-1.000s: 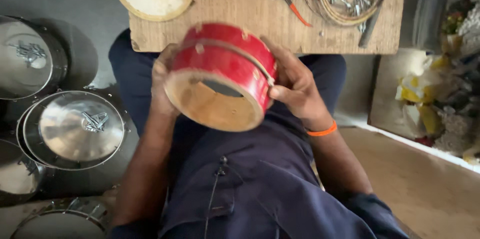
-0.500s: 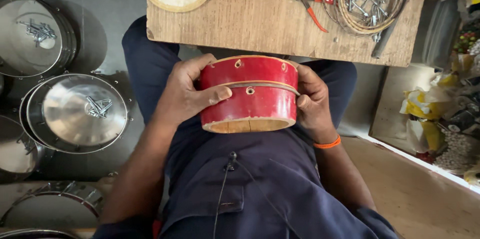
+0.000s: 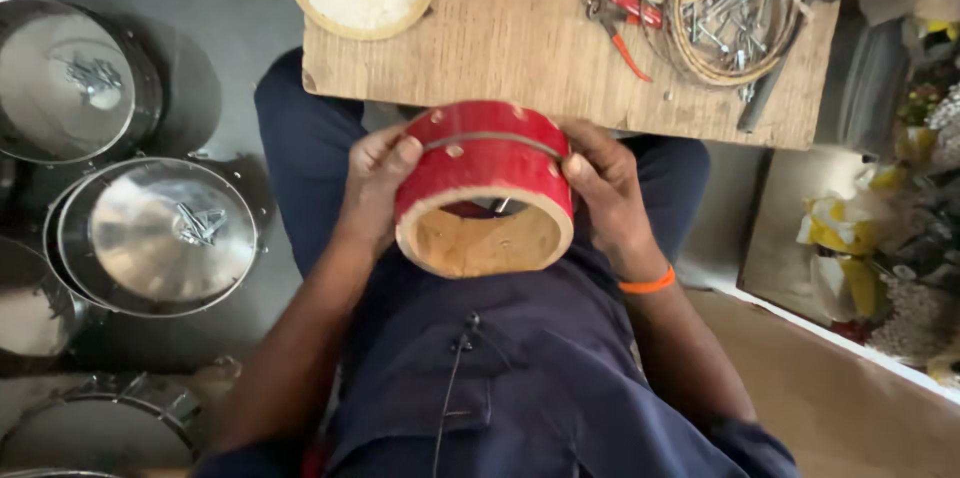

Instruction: The person assembles a small drum by wrapping a red shell around a wooden ring, then fitting circular frames and tightening metal wires around it.

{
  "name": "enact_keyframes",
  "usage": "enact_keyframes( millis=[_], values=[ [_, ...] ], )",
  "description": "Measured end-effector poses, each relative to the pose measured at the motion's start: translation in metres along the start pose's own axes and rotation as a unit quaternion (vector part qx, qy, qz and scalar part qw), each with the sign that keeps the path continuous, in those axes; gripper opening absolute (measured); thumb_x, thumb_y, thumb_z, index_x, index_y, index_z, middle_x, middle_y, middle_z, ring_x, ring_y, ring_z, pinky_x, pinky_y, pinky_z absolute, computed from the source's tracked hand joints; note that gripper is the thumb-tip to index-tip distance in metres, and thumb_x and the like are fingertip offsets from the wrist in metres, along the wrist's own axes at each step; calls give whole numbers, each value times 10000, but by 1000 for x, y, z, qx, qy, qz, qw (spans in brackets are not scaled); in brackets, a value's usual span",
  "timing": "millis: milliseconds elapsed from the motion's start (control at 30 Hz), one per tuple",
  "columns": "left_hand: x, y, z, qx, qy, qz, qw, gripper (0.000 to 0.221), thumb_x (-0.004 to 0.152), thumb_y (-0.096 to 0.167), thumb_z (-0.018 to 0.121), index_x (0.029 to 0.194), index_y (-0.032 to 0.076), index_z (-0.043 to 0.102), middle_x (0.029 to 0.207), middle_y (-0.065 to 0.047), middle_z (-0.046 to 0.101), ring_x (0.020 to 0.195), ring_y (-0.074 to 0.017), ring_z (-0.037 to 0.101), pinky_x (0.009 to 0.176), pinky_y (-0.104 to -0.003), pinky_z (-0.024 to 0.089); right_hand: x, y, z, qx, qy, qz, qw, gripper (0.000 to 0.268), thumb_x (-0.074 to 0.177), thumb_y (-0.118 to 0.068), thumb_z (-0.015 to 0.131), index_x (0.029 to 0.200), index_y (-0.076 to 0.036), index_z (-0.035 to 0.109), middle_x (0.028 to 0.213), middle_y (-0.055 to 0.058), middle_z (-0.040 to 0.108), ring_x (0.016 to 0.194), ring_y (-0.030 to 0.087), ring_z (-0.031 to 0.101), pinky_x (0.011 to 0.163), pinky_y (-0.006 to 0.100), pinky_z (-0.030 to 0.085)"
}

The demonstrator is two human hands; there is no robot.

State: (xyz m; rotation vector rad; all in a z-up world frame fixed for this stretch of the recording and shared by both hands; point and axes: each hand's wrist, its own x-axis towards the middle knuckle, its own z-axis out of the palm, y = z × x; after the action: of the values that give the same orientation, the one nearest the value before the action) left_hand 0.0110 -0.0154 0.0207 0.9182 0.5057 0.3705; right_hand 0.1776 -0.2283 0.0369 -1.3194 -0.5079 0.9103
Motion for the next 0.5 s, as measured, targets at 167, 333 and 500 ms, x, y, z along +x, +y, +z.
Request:
enact_keyframes(
  millis=[167, 333, 500],
  values=[
    [16, -39, -17, -330, 33, -30, 943, 473, 1039, 492, 489, 1148, 50, 618, 893, -41, 691, 834, -182, 672, 813, -331, 550, 15, -20, 8, 140, -56, -71, 986, 728, 1017, -430, 670, 1546, 17, 449, 1541, 119, 573, 1387, 219, 582, 1162, 345, 484],
    [24, -75, -33, -442, -178, 77, 876, 499, 1231, 446, 368, 1004, 39, 547, 824, -41, 516, 772, -172, 509, 765, -321, 454, 2, -11, 38, 103, -48, -71, 991, 759, 1000, -278, 770, 1585, 4, 376, 1480, 87, 551, 1346, 181, 546, 1126, 341, 471],
    [16, -76, -25, -400, 47, -30, 915, 574, 983, 560, 406, 1269, 96, 584, 1134, -57, 645, 1089, -238, 598, 998, -426, 500, -4, -10, 37, 116, 16, -62, 991, 720, 1006, -228, 765, 1588, 25, 424, 1375, 76, 630, 1172, 140, 616, 971, 288, 526]
  ],
)
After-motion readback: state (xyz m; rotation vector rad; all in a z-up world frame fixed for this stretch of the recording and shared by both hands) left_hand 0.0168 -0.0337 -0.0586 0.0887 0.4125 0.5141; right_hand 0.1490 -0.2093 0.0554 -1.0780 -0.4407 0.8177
